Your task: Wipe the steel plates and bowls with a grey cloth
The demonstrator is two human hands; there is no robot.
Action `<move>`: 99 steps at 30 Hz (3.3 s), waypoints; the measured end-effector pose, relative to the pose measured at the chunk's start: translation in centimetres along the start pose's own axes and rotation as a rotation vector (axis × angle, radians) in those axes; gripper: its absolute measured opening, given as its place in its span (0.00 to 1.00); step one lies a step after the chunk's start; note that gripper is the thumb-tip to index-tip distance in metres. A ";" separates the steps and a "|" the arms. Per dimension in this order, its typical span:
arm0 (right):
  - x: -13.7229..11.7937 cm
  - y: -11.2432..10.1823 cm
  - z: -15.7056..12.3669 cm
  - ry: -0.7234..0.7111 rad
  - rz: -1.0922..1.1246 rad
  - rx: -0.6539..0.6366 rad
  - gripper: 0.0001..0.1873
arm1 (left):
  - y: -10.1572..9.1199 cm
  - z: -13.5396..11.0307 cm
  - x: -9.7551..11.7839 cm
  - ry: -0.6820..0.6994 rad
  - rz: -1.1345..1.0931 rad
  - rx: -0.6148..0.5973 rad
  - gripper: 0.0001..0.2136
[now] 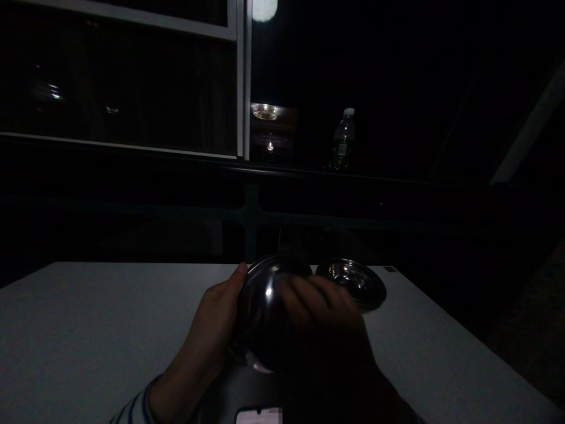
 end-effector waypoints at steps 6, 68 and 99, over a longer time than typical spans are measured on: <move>0.0 0.8 -0.1 0.046 0.013 -0.034 0.14 | -0.1 0.2 0.1 0.022 0.018 0.015 0.18; 4.4 0.4 -0.3 0.118 0.057 -0.128 0.17 | -0.2 0.9 -1.5 -0.106 -0.251 0.013 0.13; -4.9 0.7 -1.2 -0.155 0.166 -0.044 0.16 | -1.5 0.5 -0.8 -0.029 -0.493 0.223 0.09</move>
Point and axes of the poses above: each hand's wrist, its own z-axis towards the middle knuckle, its own y-axis out of the palm, x = y × z, the point moved 9 cm from there along z, towards the middle knuckle, and after that the axes turned 6 degrees about -z, right-handed, at the moved point
